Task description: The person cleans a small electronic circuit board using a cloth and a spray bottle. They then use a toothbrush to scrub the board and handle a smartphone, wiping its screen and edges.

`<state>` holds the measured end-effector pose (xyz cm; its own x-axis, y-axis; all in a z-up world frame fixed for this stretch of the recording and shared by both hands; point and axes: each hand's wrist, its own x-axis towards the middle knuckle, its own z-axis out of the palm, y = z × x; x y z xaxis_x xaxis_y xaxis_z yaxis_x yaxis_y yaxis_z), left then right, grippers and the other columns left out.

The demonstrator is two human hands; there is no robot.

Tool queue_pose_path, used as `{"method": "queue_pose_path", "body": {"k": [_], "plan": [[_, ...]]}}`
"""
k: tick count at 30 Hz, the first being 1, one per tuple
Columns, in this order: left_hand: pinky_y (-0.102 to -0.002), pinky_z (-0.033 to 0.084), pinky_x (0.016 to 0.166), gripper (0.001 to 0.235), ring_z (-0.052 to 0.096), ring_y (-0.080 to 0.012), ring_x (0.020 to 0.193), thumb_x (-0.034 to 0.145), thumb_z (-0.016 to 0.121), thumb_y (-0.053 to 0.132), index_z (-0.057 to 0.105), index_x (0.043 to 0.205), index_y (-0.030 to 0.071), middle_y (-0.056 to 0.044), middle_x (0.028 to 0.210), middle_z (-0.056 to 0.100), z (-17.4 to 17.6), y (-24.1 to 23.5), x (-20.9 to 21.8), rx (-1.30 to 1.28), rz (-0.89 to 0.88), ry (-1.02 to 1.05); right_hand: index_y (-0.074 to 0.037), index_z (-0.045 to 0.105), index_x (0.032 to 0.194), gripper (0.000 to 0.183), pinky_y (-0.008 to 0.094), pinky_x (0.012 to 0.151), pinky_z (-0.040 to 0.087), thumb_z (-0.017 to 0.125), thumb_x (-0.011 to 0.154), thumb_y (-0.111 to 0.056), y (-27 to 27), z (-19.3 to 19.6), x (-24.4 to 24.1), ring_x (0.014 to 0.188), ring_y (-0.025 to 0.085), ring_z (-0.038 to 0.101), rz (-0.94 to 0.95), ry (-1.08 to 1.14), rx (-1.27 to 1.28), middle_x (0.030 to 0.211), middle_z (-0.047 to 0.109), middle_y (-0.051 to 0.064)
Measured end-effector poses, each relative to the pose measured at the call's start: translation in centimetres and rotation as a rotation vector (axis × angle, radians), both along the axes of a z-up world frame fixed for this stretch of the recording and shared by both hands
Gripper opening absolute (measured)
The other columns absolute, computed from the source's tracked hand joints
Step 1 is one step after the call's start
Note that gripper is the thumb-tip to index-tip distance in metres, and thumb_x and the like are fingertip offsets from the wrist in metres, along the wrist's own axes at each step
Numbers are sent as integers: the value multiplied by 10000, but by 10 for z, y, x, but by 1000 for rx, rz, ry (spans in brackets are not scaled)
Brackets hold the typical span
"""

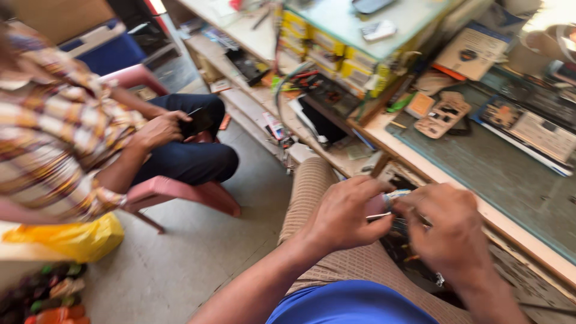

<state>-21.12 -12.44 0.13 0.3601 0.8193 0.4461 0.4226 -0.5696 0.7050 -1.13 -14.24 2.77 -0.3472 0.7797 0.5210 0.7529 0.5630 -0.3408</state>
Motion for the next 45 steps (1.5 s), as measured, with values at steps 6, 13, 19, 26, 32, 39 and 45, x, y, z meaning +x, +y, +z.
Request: {"method": "queue_pose_path", "body": {"k": [6,13,19,26,32,39,45], "plan": [[-427,572,841,414,704,-328,939,806,752,250,703,1171,59,-143,990,701,9,-59,-58,-27,186,-44,-117,769,895,105,399,843,400,782,807,-173,-19,12,-55,880,235,641,66,-99,-30,841,691,20],[-407,576,856,378,710,-327,936,811,755,199,701,1149,40,-145,982,699,11,-105,-92,12,270,-111,-134,772,900,98,395,855,393,749,811,-168,-40,17,-87,870,205,646,298,-136,21,874,706,17],[-402,582,905,374,721,-331,993,808,756,176,702,1146,28,-147,1029,724,4,-122,-111,42,324,-124,-124,771,911,111,395,843,397,763,821,-189,-49,17,-108,851,206,644,416,-201,15,864,701,18],[-403,583,876,377,716,-328,958,805,764,189,705,1142,30,-152,998,715,1,-143,-124,36,357,-153,-117,757,900,117,403,872,405,766,804,-185,-57,25,-122,872,205,649,488,-207,41,868,698,9],[-402,587,883,367,725,-322,966,817,772,212,708,1135,42,-149,1010,727,-2,-149,-134,62,369,-175,-120,767,900,155,401,857,401,779,770,-203,-63,26,-135,876,207,649,498,-263,57,866,700,14],[-401,590,908,384,727,-326,1004,830,770,223,688,1155,36,-152,1059,727,-9,-152,-138,111,349,-213,-129,764,936,163,385,899,409,749,795,-209,-69,21,-143,930,205,650,534,-213,88,910,698,7],[-408,587,872,367,720,-325,963,841,764,218,690,1153,40,-149,1023,718,-7,-158,-145,95,360,-188,-122,775,886,154,412,894,390,774,767,-220,-69,21,-149,892,193,654,426,-293,27,866,711,7]]}}
